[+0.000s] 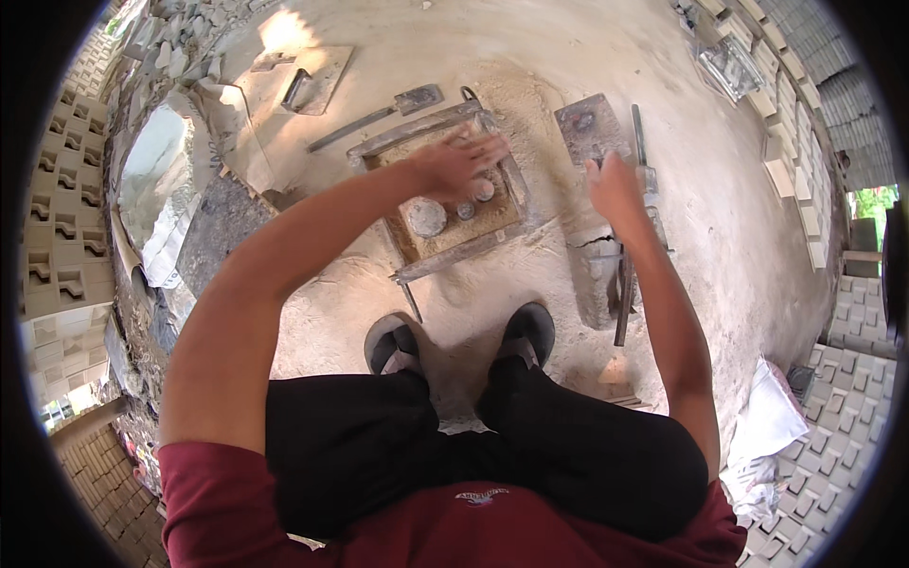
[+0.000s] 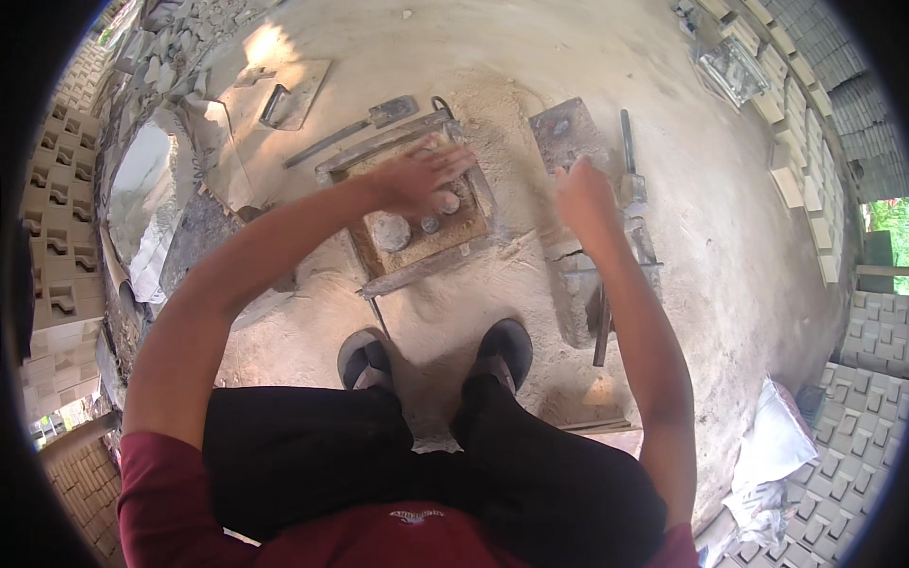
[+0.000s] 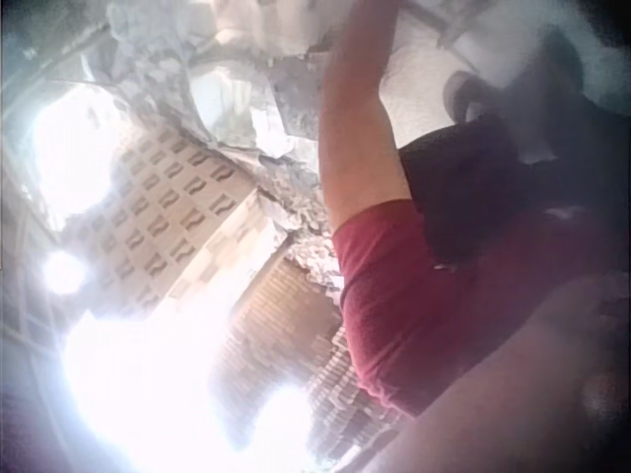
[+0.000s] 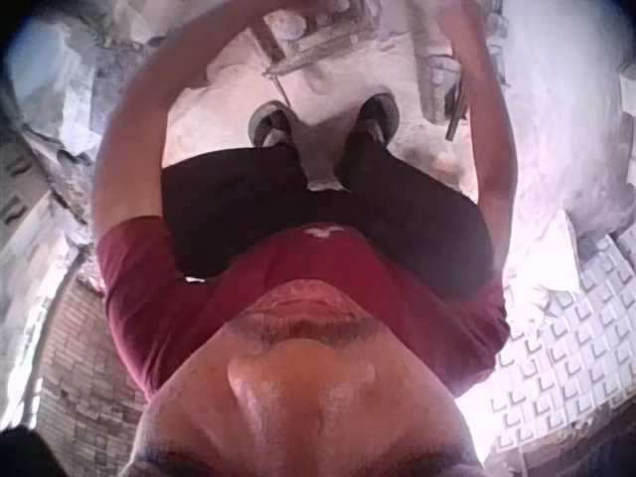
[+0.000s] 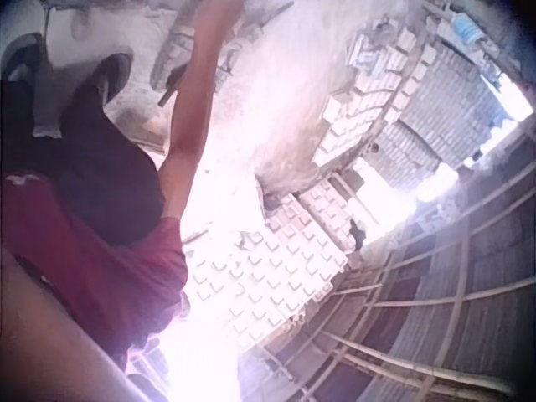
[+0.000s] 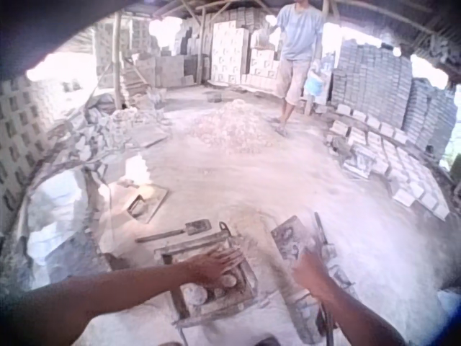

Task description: The person scoops sand mixture into a block mold using a small shovel, packs it down by hand and with a metal rod, and taps around the mold.

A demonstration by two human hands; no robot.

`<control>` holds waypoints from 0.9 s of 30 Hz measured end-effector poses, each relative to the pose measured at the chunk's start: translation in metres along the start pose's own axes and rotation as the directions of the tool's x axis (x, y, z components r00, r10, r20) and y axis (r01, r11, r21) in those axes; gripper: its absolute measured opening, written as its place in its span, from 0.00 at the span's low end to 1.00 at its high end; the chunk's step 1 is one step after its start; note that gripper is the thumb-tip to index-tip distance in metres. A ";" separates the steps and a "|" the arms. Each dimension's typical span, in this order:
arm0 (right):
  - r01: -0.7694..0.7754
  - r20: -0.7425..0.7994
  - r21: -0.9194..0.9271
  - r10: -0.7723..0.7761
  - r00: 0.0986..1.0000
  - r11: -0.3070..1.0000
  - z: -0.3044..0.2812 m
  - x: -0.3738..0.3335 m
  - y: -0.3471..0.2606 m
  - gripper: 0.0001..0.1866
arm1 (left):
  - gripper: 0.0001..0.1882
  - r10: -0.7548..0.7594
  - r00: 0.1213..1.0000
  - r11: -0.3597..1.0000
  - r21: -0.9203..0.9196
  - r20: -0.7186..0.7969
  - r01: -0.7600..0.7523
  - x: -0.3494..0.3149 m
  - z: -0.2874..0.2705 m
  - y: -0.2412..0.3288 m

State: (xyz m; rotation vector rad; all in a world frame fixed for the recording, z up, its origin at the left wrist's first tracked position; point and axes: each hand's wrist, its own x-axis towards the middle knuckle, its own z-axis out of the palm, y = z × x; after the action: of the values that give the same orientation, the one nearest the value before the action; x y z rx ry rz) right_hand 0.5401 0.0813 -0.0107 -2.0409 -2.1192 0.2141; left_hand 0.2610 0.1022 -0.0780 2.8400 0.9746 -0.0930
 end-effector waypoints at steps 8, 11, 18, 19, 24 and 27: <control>-0.103 0.187 0.153 0.074 0.980 0.983 0.093 0.038 0.013 0.23 | 0.34 -0.156 0.960 0.987 0.012 -0.232 0.163 -0.003 0.007 -0.040; -0.149 0.082 0.244 0.133 0.988 0.958 0.112 0.044 -0.008 0.22 | 0.33 -0.158 0.962 0.984 0.042 -0.221 0.172 -0.007 0.008 -0.043; -0.188 -0.044 0.330 0.213 0.976 0.925 0.122 0.032 0.003 0.22 | 0.32 -0.347 0.909 0.937 -0.124 -0.233 0.326 -0.017 0.016 -0.054; -0.188 -0.033 0.327 0.210 0.977 0.926 0.121 0.031 0.004 0.22 | 0.32 -0.387 0.889 0.920 -0.162 -0.244 0.356 -0.018 0.017 -0.056; -0.177 -0.051 0.377 0.211 0.976 0.909 0.117 0.031 0.021 0.22 | 0.33 -0.449 0.861 0.886 -0.245 -0.238 0.394 -0.013 0.013 -0.057; -0.107 -0.057 0.383 0.139 0.989 0.917 0.119 0.035 0.038 0.23 | 0.33 -0.499 0.835 0.839 -0.371 -0.233 0.398 -0.008 0.012 -0.058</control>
State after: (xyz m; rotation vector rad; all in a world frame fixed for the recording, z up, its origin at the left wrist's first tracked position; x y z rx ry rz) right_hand 0.5480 0.1208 -0.1343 -1.9130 -1.7360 0.5065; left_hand 0.2188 0.1404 -0.0958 2.3223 1.5658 0.4532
